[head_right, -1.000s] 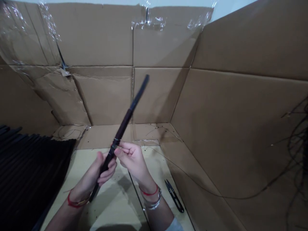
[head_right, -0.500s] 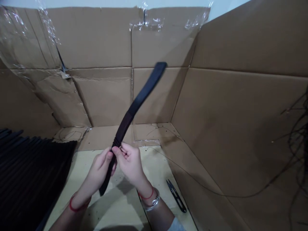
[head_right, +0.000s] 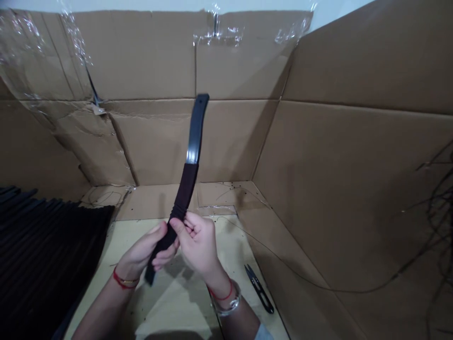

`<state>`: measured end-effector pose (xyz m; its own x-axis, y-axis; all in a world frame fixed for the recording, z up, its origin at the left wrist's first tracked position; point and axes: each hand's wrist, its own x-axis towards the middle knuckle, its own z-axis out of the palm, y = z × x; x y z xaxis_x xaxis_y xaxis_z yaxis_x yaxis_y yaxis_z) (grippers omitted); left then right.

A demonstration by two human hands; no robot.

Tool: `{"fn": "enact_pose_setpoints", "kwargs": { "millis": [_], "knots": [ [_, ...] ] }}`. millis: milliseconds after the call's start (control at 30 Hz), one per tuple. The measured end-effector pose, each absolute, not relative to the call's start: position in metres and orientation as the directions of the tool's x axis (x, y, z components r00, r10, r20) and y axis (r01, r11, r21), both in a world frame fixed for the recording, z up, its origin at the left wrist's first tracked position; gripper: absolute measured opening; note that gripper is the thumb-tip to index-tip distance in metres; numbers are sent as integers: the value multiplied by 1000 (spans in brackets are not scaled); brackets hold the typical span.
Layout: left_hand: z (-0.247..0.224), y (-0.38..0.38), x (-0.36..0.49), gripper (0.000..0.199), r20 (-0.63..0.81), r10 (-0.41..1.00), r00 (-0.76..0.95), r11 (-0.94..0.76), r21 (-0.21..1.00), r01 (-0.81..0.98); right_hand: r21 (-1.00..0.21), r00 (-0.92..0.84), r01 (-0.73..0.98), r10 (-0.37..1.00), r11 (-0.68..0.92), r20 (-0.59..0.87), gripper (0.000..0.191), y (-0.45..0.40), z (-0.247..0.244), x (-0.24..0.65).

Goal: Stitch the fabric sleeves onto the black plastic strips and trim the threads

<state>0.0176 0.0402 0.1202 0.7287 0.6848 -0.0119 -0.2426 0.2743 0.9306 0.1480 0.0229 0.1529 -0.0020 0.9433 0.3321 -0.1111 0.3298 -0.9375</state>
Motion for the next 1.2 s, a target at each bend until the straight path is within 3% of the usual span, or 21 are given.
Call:
{"fn": "enact_pose_setpoints", "kwargs": {
  "millis": [67,133,200,233,267,367,433,500,700,833,967,1067,1200],
  "knots": [
    [119,39,20,51,61,877,476,67,966,-248,-928,87,-104,933,357,350,33,24,152,147],
    [118,35,20,48,85,927,365,12,967,-255,-941,-73,-184,950,285,302,35,27,152,149],
    [119,30,17,55,29,788,614,194,936,-294,-947,-245,-254,933,199,262,37,29,154,151],
    [119,29,16,60,31,689,724,265,919,-292,-944,-242,-266,934,197,263,37,29,154,152],
    [120,28,15,60,49,693,719,237,927,-291,-935,-172,-268,944,231,283,35,30,154,151],
    [123,26,20,46,135,915,381,-56,976,-211,-904,96,-223,931,366,353,28,31,152,145],
    [123,24,26,42,133,948,288,-87,982,-167,-906,99,-241,937,348,334,26,32,150,139],
    [122,22,32,45,106,931,348,-36,979,-201,-908,76,-289,953,304,294,26,33,149,137],
    [120,9,43,48,41,865,500,99,963,-251,-842,218,-417,937,343,274,27,27,156,154],
    [124,8,35,43,49,830,555,96,969,-230,-841,272,-339,900,422,342,29,21,158,158],
    [131,17,17,43,47,721,691,196,943,-269,-893,81,-269,933,360,351,29,15,158,150],
    [135,22,10,43,61,755,653,259,887,-382,-926,-54,-276,958,257,282,31,14,158,144],
    [133,26,12,48,-25,730,683,421,803,-421,-934,-133,-258,949,245,286,32,19,157,144]
  ]
}}
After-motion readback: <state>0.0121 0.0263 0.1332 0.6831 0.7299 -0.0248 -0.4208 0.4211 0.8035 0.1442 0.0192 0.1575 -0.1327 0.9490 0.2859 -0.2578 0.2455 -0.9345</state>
